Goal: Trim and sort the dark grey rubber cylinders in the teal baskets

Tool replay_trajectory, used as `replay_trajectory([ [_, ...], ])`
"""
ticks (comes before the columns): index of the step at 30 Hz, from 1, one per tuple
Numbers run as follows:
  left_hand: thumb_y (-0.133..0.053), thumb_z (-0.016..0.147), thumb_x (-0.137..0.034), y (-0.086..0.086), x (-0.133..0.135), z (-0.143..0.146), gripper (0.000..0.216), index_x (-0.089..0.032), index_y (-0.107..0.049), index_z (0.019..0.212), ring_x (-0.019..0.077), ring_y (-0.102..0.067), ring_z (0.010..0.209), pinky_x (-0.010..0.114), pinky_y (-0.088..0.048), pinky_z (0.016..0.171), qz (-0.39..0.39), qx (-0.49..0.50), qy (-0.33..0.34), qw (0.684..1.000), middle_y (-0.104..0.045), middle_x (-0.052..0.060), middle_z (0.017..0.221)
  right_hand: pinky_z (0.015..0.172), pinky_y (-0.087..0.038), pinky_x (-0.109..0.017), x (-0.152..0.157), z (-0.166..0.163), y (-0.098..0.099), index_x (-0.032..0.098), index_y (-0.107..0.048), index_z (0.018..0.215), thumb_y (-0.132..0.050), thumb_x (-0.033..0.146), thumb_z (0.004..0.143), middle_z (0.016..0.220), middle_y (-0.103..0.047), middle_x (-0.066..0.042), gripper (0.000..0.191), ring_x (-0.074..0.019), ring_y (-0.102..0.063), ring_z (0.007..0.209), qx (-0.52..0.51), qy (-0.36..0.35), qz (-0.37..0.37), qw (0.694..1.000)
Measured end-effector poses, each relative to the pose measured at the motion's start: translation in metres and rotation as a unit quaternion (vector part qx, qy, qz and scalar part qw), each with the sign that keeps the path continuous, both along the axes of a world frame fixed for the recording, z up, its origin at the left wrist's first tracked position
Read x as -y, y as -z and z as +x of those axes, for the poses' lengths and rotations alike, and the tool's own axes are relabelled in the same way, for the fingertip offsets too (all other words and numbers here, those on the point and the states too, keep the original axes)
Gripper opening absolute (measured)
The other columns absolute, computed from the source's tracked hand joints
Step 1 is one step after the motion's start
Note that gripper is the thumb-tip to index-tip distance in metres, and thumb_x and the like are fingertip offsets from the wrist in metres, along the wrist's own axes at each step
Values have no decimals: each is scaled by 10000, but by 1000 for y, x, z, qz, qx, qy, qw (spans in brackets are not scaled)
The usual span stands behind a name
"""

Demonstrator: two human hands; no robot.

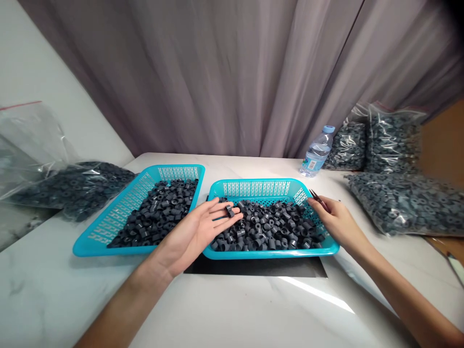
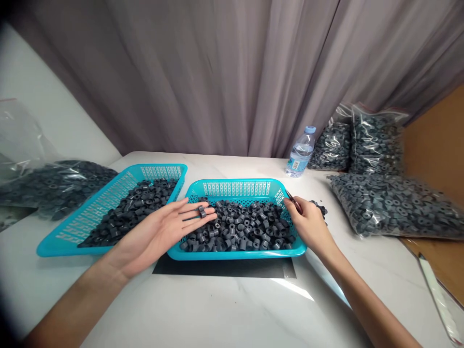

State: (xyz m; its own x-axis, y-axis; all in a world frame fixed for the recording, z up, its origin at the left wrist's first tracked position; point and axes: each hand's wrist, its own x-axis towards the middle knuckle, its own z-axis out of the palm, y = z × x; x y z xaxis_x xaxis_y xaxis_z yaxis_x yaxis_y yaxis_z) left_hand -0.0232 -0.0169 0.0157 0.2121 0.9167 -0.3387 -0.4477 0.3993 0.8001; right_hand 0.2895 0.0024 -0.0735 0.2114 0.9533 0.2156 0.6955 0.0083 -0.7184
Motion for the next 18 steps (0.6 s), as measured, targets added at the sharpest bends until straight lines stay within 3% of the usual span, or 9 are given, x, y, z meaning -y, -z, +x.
replay_trajectory([
  [7, -520, 989, -257, -4, 2, 1, 380, -16, -522, 1283, 364, -604, 1276, 439, -457, 1149, -19, -32, 3, 999, -574, 264, 1411, 549, -263, -293, 1, 0, 0, 231, -416, 639, -426, 667, 856, 559, -364, 31, 487, -157, -366, 577, 8, 4, -9, 1000],
  [18, -544, 964, -236, 6, 1, -2, 282, -56, -628, 1163, 347, -621, 1256, 426, -478, 1131, -7, -30, 34, 999, -603, 231, 1391, 511, -254, -283, 1, 1, 2, 219, -485, 657, -465, 648, 876, 536, -361, 36, 482, -148, -358, 541, -1, -11, 14, 1000],
])
